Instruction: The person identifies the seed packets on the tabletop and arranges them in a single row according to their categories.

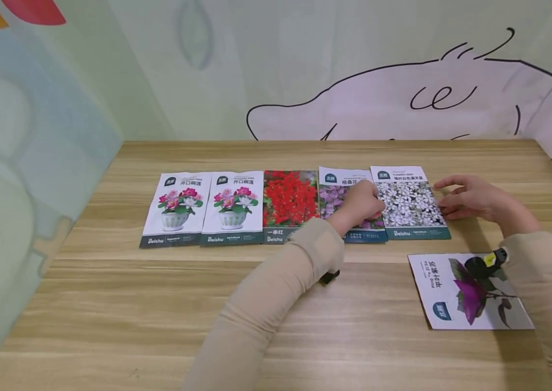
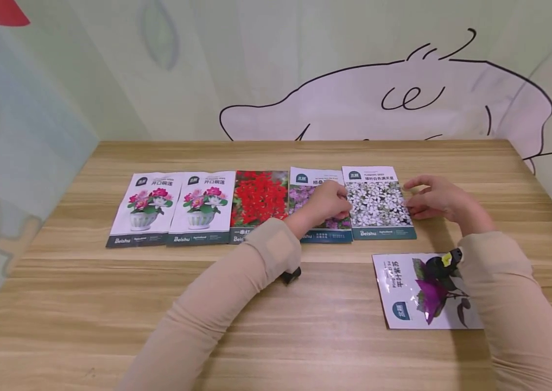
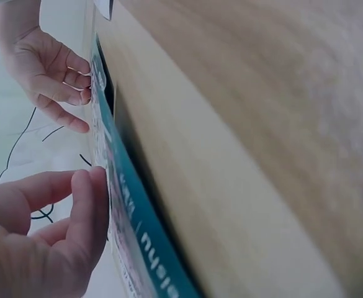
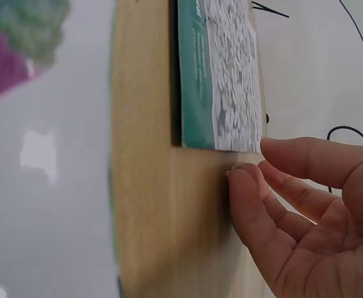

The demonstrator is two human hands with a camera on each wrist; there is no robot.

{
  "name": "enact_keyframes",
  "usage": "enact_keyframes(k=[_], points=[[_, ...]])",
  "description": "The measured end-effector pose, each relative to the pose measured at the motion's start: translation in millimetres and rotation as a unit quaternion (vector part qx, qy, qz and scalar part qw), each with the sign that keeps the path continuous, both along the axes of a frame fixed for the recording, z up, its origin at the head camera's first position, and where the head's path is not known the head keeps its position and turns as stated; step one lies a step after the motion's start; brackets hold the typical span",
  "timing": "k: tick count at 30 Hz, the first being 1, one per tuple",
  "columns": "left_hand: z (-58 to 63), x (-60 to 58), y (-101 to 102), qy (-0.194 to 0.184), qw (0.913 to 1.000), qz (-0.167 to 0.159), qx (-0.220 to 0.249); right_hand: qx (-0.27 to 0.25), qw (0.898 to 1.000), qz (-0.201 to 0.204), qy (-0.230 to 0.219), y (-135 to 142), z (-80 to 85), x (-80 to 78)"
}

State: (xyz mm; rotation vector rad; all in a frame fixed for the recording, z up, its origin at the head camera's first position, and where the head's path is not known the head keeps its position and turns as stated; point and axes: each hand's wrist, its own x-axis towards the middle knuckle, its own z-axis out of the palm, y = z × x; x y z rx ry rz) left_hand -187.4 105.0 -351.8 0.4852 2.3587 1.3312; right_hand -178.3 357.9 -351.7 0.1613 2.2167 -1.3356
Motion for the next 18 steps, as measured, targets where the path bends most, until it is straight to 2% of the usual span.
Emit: enact_keyframes(k=[4,10,14,18], points=[[1.6,1.3,-3.1,-0.017,0.999,-0.01,0.041,0.017,1.0,0.009,0.006,7.6,0.7,3.6],[10.4,1.9,-14.3,-0.083,0.9934,-0.022,0.077,0.059,0.998,0.019,0.017,26.0,3.7,12.1],[17.7,0.2,-26.2,-0.134,0.9861,-0.026,0.095,0.078,0.997,0.018,0.022,39.9,5.3,20.0],[23.1,0.3,-39.2,-0.172,0.9806,-0.043,0.084,0.104,0.994,0.012,0.024,54.3,5.3,28.6]])
